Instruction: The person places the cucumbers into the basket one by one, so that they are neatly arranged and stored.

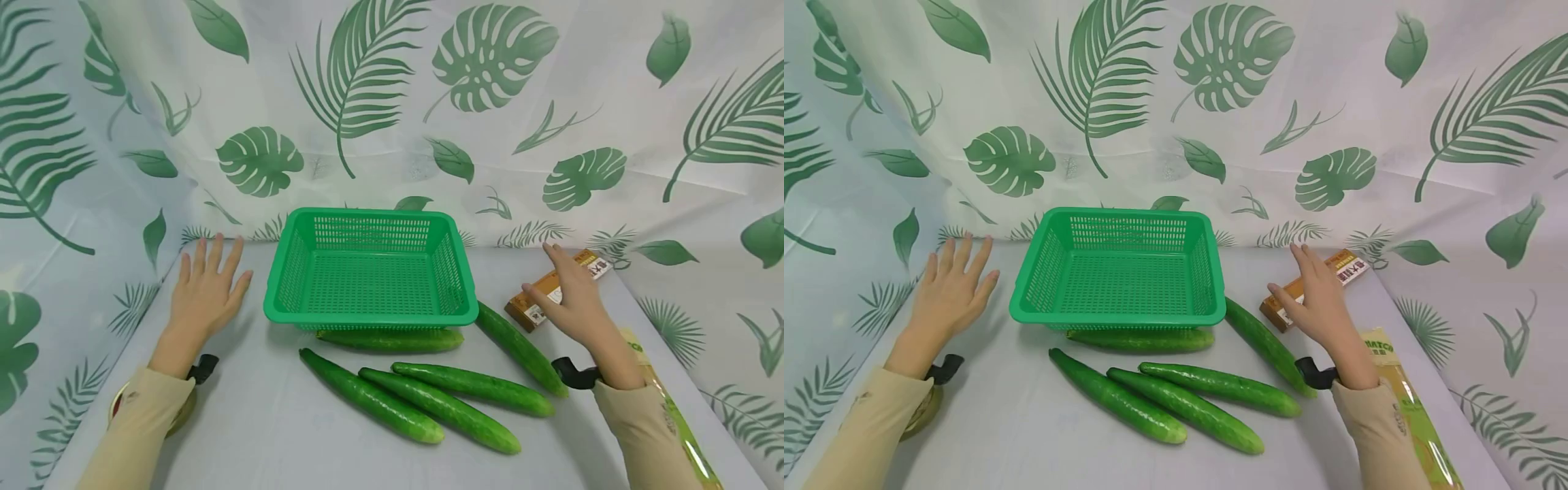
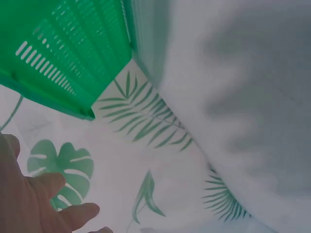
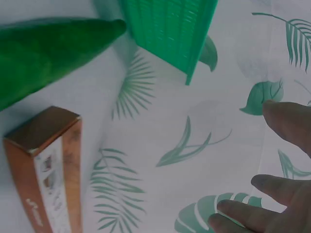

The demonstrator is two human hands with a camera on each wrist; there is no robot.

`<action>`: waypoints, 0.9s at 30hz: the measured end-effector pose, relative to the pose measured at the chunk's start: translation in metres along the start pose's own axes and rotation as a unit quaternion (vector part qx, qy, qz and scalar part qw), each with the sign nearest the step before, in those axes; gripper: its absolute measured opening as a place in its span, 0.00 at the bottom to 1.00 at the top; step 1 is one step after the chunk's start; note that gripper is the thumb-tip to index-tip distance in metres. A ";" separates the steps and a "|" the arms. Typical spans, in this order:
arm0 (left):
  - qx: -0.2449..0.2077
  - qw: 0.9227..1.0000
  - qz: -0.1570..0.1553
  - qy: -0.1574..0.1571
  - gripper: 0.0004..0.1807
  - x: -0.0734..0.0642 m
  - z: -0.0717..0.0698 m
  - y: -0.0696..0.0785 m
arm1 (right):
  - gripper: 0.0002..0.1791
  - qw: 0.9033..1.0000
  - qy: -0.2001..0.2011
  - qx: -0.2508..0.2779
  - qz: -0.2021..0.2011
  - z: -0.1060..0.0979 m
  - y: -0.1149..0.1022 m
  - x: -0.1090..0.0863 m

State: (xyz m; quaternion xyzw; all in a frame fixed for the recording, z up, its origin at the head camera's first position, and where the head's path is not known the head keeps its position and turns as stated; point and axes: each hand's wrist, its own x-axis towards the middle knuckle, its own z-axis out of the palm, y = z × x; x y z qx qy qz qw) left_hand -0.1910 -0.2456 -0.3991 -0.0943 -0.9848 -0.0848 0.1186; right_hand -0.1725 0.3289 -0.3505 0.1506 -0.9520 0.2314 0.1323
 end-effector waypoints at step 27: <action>-0.134 0.990 0.051 -0.016 0.37 -0.011 0.024 0.050 | 0.38 0.950 -0.176 0.034 0.255 0.028 0.041 -0.099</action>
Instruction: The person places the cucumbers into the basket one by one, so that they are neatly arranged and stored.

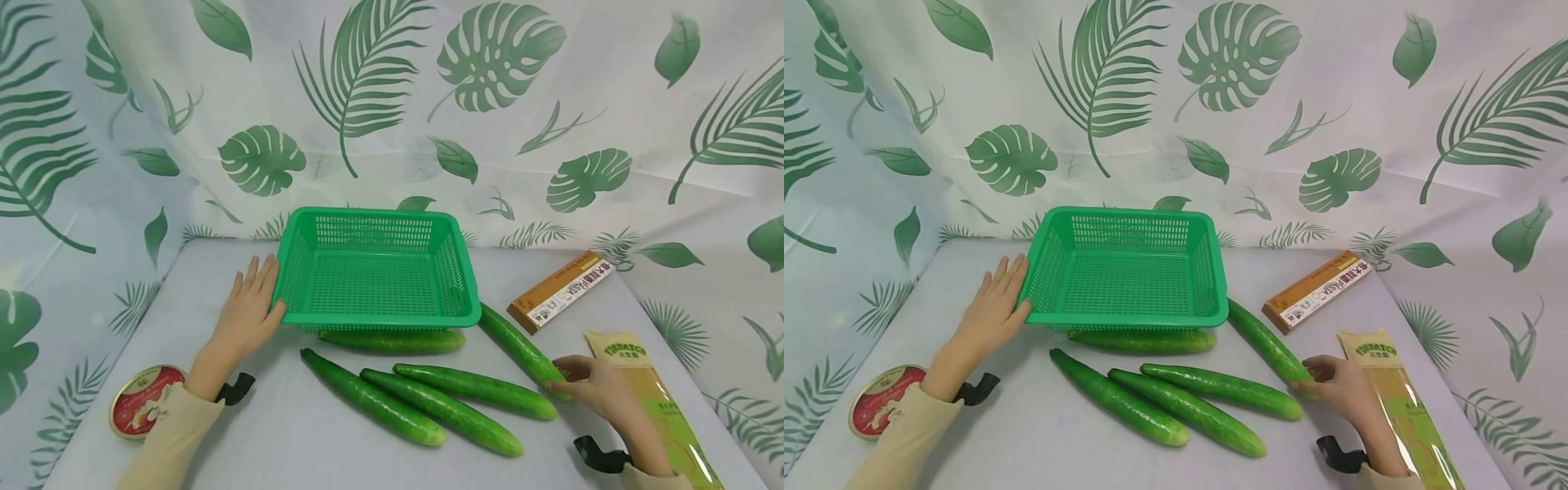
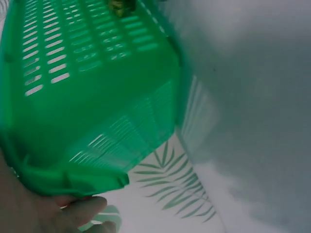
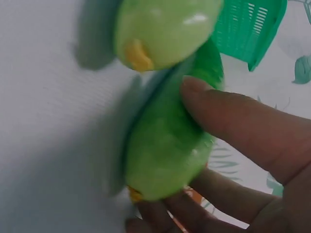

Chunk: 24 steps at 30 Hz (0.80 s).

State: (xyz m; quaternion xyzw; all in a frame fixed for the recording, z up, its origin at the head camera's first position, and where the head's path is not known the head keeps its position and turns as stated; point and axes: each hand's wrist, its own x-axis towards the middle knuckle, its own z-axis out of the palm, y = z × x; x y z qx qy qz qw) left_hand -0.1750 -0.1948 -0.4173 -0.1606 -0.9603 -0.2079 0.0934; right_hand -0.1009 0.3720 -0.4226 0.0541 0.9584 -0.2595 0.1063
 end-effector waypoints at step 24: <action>-0.012 1.000 0.012 -0.025 0.38 0.007 -0.001 0.004 | 0.34 0.977 0.149 0.147 0.041 0.001 0.008 -0.008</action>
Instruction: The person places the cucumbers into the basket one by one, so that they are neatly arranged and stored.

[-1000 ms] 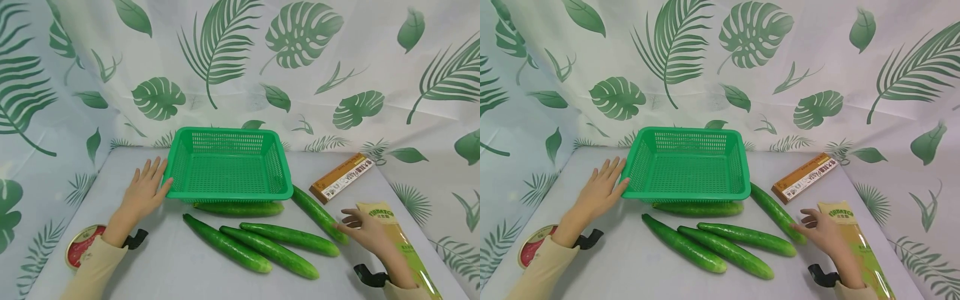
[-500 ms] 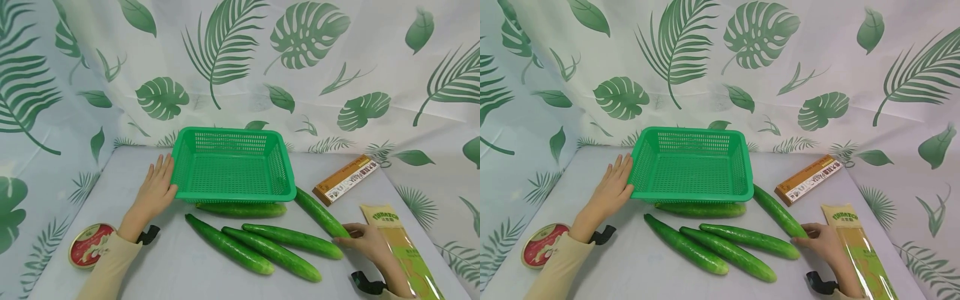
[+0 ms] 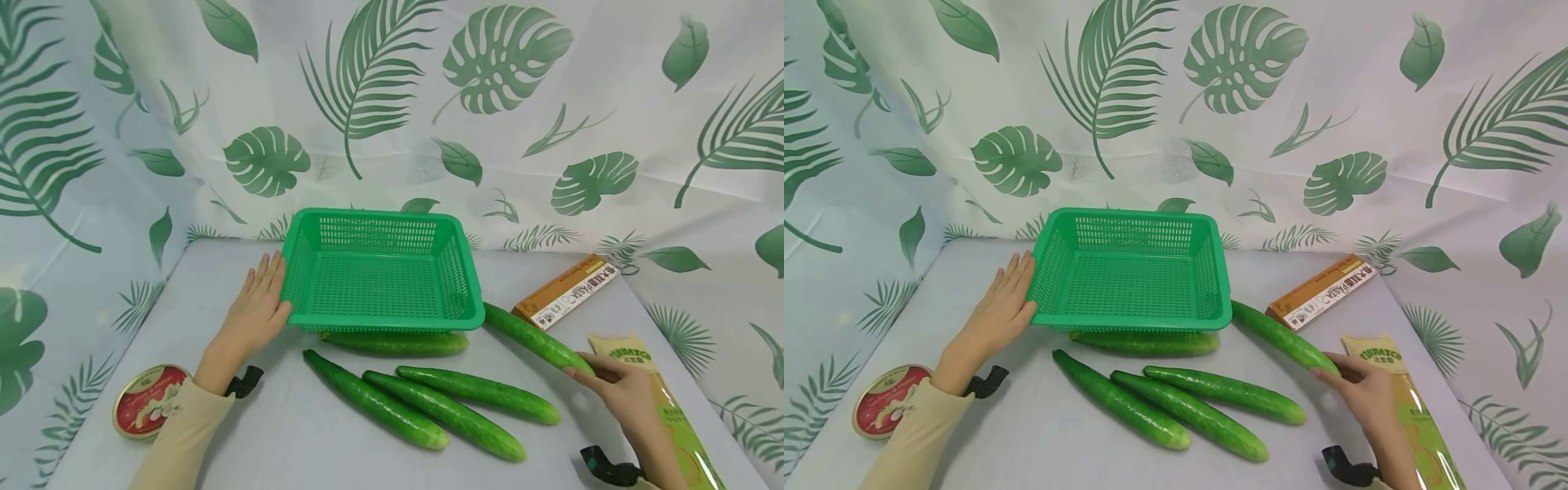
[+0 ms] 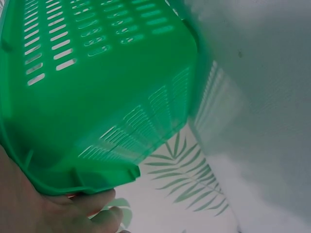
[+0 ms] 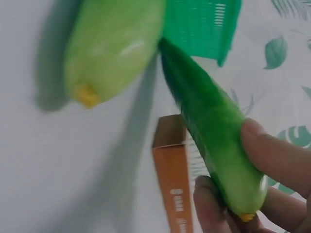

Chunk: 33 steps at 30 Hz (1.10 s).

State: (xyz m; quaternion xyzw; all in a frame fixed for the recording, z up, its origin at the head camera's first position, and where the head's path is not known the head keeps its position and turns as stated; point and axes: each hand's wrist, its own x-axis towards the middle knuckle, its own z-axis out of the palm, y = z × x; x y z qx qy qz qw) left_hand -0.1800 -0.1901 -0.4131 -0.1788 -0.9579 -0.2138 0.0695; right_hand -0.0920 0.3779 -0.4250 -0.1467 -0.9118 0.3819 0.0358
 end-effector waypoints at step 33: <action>-0.017 1.000 -0.009 -0.013 0.38 0.002 0.000 0.000 | 0.27 0.976 0.029 0.145 -0.162 -0.061 -0.140 0.069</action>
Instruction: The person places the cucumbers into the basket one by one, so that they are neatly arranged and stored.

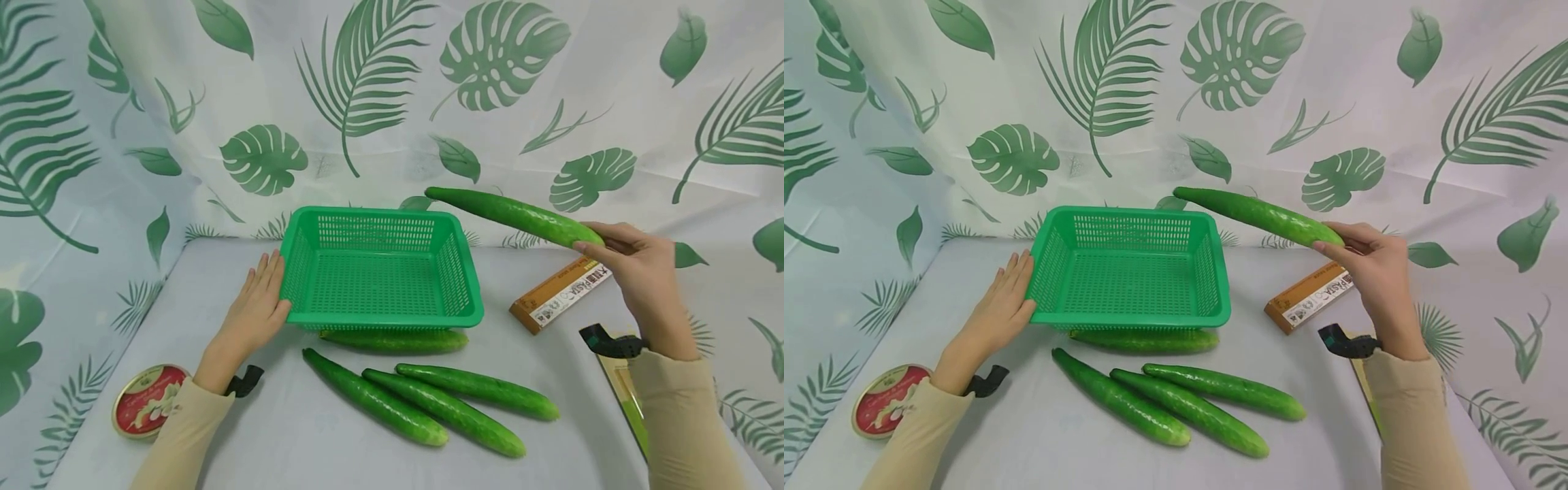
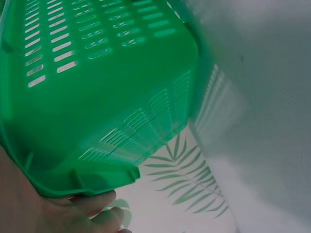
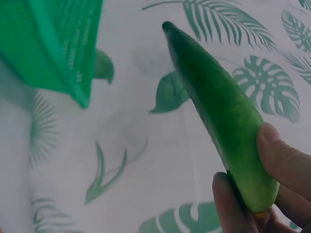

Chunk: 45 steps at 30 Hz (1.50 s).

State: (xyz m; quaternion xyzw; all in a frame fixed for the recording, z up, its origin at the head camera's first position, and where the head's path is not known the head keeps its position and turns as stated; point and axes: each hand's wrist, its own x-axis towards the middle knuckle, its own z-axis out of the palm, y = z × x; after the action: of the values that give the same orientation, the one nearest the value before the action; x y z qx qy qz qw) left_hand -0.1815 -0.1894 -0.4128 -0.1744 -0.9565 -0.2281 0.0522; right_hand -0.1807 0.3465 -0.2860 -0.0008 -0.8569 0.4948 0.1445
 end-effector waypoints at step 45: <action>-0.012 1.000 0.018 0.019 0.37 -0.002 0.001 0.001 | 0.23 0.976 -0.211 0.034 0.052 0.223 0.005 0.100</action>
State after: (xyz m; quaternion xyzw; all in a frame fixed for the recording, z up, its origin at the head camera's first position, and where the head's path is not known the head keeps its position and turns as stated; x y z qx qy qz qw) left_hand -0.1794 -0.1891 -0.4136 -0.1877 -0.9493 -0.2418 0.0722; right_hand -0.3331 0.1745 -0.3703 0.0639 -0.8496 0.5193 -0.0656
